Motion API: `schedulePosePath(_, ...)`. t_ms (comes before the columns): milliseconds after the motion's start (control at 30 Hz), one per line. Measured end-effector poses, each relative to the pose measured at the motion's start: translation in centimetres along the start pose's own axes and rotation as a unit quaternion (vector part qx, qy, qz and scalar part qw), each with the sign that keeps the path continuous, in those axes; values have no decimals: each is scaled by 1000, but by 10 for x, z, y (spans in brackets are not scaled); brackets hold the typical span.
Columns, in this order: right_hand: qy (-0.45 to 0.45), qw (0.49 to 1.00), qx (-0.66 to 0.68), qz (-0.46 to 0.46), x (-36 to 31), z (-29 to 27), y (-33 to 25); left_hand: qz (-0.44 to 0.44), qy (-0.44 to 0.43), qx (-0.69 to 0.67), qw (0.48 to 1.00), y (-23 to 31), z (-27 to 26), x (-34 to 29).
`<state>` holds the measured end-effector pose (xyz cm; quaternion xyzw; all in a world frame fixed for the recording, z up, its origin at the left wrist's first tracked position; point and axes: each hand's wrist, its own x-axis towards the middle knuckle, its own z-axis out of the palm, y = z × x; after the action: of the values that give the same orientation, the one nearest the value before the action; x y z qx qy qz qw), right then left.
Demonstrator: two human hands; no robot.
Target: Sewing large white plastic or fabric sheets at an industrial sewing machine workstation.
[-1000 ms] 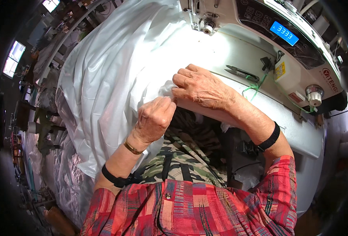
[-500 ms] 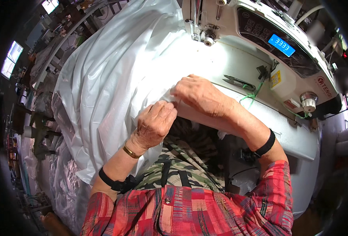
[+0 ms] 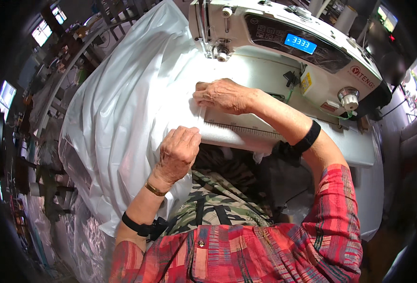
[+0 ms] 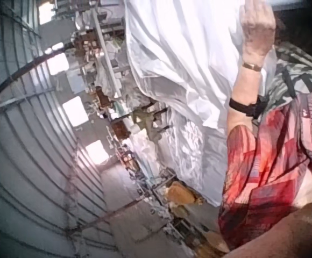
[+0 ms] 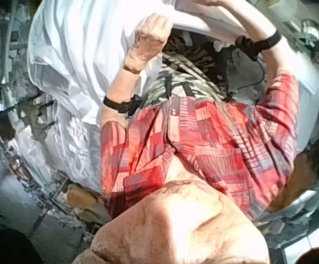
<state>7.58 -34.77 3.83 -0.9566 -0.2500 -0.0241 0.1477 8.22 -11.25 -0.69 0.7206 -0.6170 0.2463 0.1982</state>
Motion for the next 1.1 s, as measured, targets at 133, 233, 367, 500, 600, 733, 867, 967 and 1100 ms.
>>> schedulePosePath(133,-14,998,-46,-28,5,3,7,15,-25,-20,999,-6,-2,4)
schedulePosePath(233,32,999,-38,-4,4,13,6,39,-39,-51,997,-12,-3,9)
schedulePosePath(367,193,974,-35,114,-4,34,-5,64,-33,-90,993,-19,-3,15)
schedulePosePath(500,193,964,-105,149,-12,47,-12,69,-18,-118,990,-23,-2,19)
schedulePosePath(600,230,952,-140,147,-15,51,-13,70,-35,-124,989,-26,0,25)
schedulePosePath(733,247,944,-157,151,-16,53,-14,36,-70,-111,991,-31,3,38)
schedulePosePath(867,260,928,-175,202,-16,50,-14,4,-77,-115,990,-37,15,56)
schedulePosePath(967,216,935,-125,251,-15,45,-9,-10,-97,-102,990,-46,26,69)
schedulePosePath(1100,226,938,-109,240,-15,41,0,-19,-104,-91,990,-52,35,81)
